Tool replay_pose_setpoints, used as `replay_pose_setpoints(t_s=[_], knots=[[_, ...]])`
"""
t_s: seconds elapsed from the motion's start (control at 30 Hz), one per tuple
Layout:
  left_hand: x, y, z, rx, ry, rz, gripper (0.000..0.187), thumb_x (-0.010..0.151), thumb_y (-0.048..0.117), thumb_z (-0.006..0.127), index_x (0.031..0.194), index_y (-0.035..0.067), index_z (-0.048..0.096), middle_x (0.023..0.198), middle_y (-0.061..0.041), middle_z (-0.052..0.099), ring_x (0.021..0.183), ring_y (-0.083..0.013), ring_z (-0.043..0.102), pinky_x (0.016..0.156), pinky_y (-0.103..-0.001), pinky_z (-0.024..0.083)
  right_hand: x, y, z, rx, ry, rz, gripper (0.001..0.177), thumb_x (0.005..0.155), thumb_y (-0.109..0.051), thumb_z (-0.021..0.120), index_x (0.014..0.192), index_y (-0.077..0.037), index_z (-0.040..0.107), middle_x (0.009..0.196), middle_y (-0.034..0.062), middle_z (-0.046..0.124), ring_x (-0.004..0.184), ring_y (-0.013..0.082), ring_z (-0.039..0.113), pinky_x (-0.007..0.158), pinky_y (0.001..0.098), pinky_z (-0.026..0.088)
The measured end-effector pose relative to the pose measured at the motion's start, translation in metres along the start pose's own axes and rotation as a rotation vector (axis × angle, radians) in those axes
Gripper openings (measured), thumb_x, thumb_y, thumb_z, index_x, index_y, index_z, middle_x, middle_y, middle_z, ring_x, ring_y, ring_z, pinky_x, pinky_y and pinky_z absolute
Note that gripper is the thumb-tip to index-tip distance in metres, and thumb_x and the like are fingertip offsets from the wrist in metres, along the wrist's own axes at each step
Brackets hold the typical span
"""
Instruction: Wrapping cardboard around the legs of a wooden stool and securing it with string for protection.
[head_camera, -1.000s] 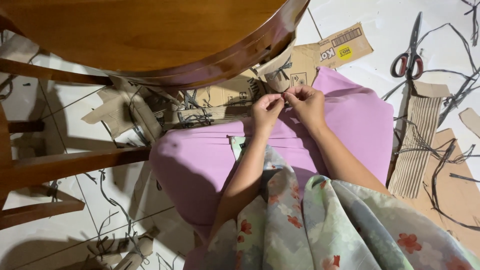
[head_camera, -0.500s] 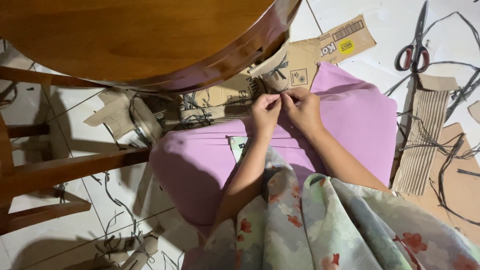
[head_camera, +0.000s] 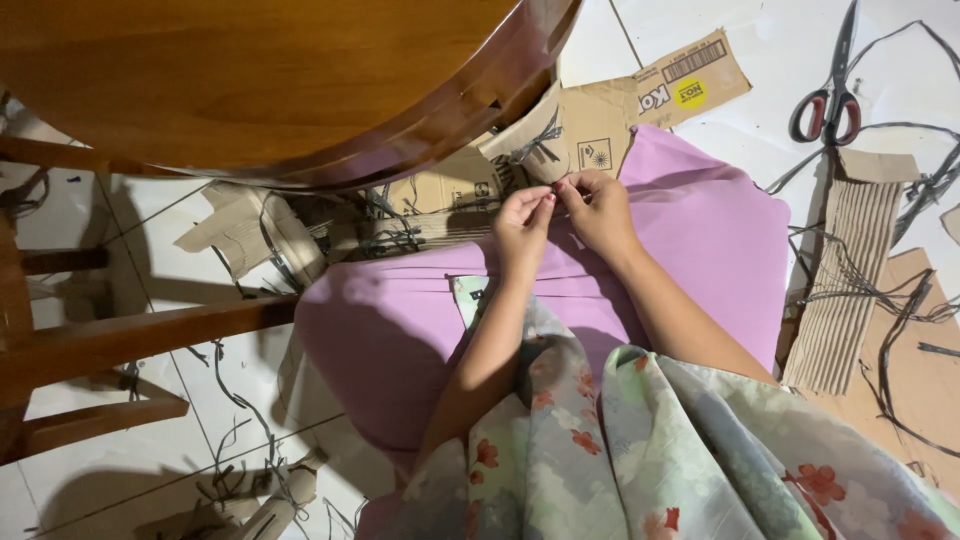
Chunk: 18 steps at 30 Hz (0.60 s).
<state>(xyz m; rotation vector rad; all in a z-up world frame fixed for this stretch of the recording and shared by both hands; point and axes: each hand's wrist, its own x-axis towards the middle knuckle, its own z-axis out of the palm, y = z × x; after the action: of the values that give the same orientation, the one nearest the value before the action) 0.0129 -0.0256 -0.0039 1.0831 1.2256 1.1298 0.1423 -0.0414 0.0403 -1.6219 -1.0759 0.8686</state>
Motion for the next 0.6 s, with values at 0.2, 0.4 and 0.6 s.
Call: replay_pose_setpoints(t_s=[0.2,0.4,0.6], knots=[[-0.008,0.025,0.003,-0.117,0.023,-0.224,0.033,0.086,0.023,0.086,0.111,0.004,0.076,0.092,-0.011,0.075,0.074,-0.0098,0.064,0.061,-0.019,0.054,0.002,0.004,0.001,0.106,-0.031,0.048,0.011,0.099,-0.002,0.065,0.096,0.0,0.075,0.079,0.0163,0.069,0.071,0.0236,0.072,0.066,0.0353,0.058],[-0.005,0.016,0.003,-0.284,0.026,-0.243,0.028,0.085,0.013,0.087,0.109,0.003,0.077,0.09,-0.017,0.073,0.082,-0.0225,0.077,0.058,-0.015,0.05,-0.004,-0.028,-0.001,0.109,-0.027,0.16,0.006,0.094,-0.007,0.073,0.094,-0.005,0.079,0.069,0.0079,0.07,0.069,0.0157,0.07,0.064,0.0277,0.055],[-0.005,0.017,0.002,-0.362,0.009,-0.235,0.025,0.087,0.009,0.085,0.109,0.001,0.076,0.095,-0.023,0.073,0.087,-0.031,0.077,0.059,-0.015,0.049,0.001,-0.03,0.002,0.125,-0.033,0.237,0.005,0.092,-0.009,0.076,0.094,-0.006,0.079,0.067,0.006,0.071,0.065,0.0105,0.067,0.062,0.0233,0.052]])
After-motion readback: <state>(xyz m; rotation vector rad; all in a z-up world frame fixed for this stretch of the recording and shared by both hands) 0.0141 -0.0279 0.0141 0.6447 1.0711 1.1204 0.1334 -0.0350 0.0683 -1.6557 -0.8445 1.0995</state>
